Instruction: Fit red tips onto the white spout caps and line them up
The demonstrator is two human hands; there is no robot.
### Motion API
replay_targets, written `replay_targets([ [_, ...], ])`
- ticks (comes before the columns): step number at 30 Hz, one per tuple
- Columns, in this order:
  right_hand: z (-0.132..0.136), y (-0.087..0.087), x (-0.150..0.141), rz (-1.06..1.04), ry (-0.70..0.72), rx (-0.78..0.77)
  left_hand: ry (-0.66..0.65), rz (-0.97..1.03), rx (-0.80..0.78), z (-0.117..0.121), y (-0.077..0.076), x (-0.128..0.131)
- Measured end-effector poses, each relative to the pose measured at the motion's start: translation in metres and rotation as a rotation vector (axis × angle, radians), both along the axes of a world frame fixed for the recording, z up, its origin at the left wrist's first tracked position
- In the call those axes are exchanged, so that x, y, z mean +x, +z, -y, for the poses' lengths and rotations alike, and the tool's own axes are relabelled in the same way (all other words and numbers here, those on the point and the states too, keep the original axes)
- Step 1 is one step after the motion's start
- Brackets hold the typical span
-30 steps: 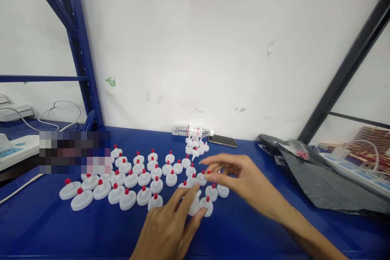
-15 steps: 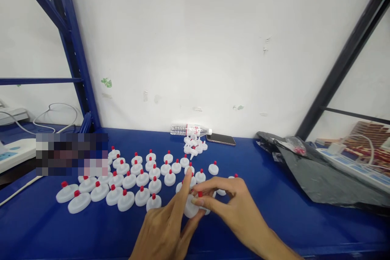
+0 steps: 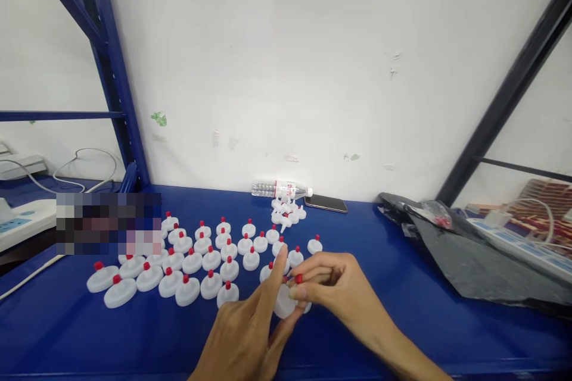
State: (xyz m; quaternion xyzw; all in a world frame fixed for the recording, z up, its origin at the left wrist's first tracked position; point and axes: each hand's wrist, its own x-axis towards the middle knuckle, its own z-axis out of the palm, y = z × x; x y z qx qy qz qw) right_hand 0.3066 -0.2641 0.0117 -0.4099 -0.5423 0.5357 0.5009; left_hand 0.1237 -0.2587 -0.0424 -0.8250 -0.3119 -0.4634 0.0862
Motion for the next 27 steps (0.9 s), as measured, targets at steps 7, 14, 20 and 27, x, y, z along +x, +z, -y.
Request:
replay_targets([
  [7,0.002,0.013,0.011,0.262,0.016,0.033,-0.080,-0.045,0.014,-0.002,0.000,-0.001],
  [14,0.015,0.019,0.016,0.803,0.012,0.503,0.010,-0.031,0.028,0.000,-0.001,-0.002],
  [20,0.017,0.017,0.022,0.875,-0.099,0.608,-0.023,0.002,0.025,-0.001,-0.001,-0.001],
  [27,0.014,0.023,0.022,0.925,0.001,0.517,-0.067,-0.060,-0.015,0.000,0.004,-0.003],
])
